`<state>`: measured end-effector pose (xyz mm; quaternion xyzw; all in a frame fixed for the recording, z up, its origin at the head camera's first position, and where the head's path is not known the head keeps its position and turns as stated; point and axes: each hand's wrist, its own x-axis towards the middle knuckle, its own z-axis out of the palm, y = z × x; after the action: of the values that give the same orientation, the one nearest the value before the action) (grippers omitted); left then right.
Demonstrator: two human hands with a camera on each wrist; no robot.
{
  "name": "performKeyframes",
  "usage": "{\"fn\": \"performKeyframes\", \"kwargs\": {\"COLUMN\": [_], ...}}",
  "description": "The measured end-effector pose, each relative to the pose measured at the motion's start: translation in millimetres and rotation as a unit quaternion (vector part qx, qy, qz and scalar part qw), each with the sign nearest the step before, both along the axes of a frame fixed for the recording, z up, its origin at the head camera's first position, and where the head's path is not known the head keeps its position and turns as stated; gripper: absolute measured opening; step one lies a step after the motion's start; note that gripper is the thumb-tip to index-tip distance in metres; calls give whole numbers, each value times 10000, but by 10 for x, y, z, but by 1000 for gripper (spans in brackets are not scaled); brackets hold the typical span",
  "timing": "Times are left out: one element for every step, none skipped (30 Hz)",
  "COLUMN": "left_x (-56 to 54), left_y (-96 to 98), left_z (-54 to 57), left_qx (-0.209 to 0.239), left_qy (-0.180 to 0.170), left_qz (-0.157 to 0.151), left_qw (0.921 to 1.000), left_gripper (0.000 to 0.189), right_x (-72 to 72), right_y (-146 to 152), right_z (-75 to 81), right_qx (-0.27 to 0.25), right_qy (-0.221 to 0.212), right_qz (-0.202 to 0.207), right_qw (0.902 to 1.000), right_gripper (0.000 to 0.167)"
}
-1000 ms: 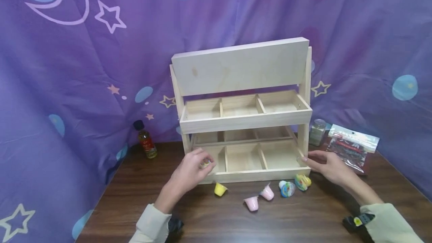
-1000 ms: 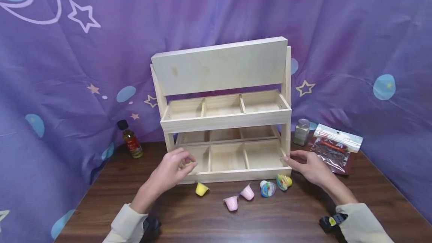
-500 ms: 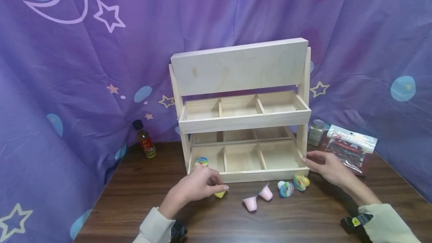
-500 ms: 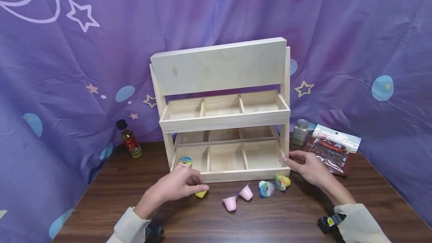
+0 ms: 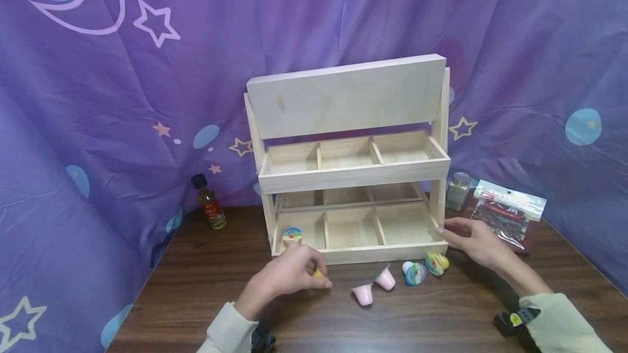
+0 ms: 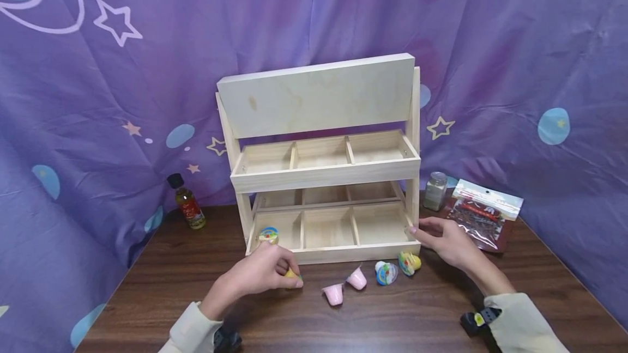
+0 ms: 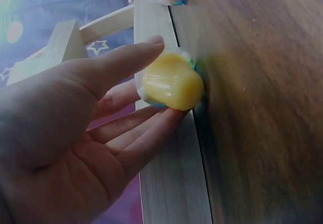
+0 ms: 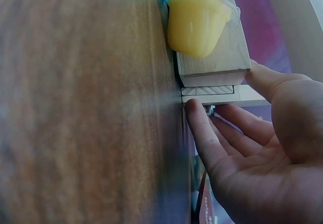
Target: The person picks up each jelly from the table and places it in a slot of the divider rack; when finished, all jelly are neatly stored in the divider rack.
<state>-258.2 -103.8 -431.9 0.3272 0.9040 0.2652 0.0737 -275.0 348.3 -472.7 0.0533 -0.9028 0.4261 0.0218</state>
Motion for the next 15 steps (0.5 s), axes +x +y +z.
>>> {"fn": "performKeyframes", "kwargs": {"left_x": [-1, -2, -2, 0, 2, 2, 6, 8, 11, 13, 13, 10, 6, -1, -9], "left_y": [-6, -12, -17, -20, -22, -24, -25, -24, -24, -22, -21, -17, -13, -8, -4], "left_z": [3, 4, 7, 11, 11, 13, 15, 14, 16, 17, 15, 15, 11, 7, 3], "left_qx": [4, 4, 7, 3, -3, -31, -70, -110, -161, -207, -242, -247, -218, -161, -107], "left_qy": [-20, -41, -61, -69, -71, -97, -108, -124, -114, -99, -89, -81, -50, -29, 35], "left_qz": [-16, -28, -55, -90, -125, -157, -182, -194, -205, -209, -221, -235, -260, -310, -361], "left_qw": [10000, 10000, 10000, 9999, 9999, 9998, 9998, 9997, 9996, 9995, 9994, 9994, 9994, 9994, 9993], "left_gripper": [22, 23, 23, 23, 24, 24, 24, 23, 23, 22, 22, 21, 21, 21, 22], "right_x": [3, 6, 9, 10, 11, 11, 9, 6, 3, -1, -6, -11, -17, -22, -28], "right_y": [-2, -2, -2, -2, 0, 2, 4, 7, 10, 12, 16, 18, 20, 22, 23], "right_z": [0, -1, -2, -4, -6, -9, -13, -17, -21, -26, -32, -37, -41, -44, -45], "right_qx": [-11, -24, -37, -66, -82, -108, -135, -161, -177, -190, -180, -168, -145, -129, -109], "right_qy": [-5, -4, 0, -1, 5, 6, 0, -4, -11, -17, -22, -24, -17, -13, -8], "right_qz": [9, 13, 16, 23, 28, 38, 51, 60, 65, 69, 71, 69, 62, 59, 56], "right_qw": [10000, 10000, 10000, 10000, 10000, 9999, 9999, 9999, 9998, 9998, 9998, 9998, 9999, 9999, 9999], "right_gripper": [64, 64, 63, 63, 63, 63, 63, 62, 62, 62, 62, 63, 63, 63, 63]}}
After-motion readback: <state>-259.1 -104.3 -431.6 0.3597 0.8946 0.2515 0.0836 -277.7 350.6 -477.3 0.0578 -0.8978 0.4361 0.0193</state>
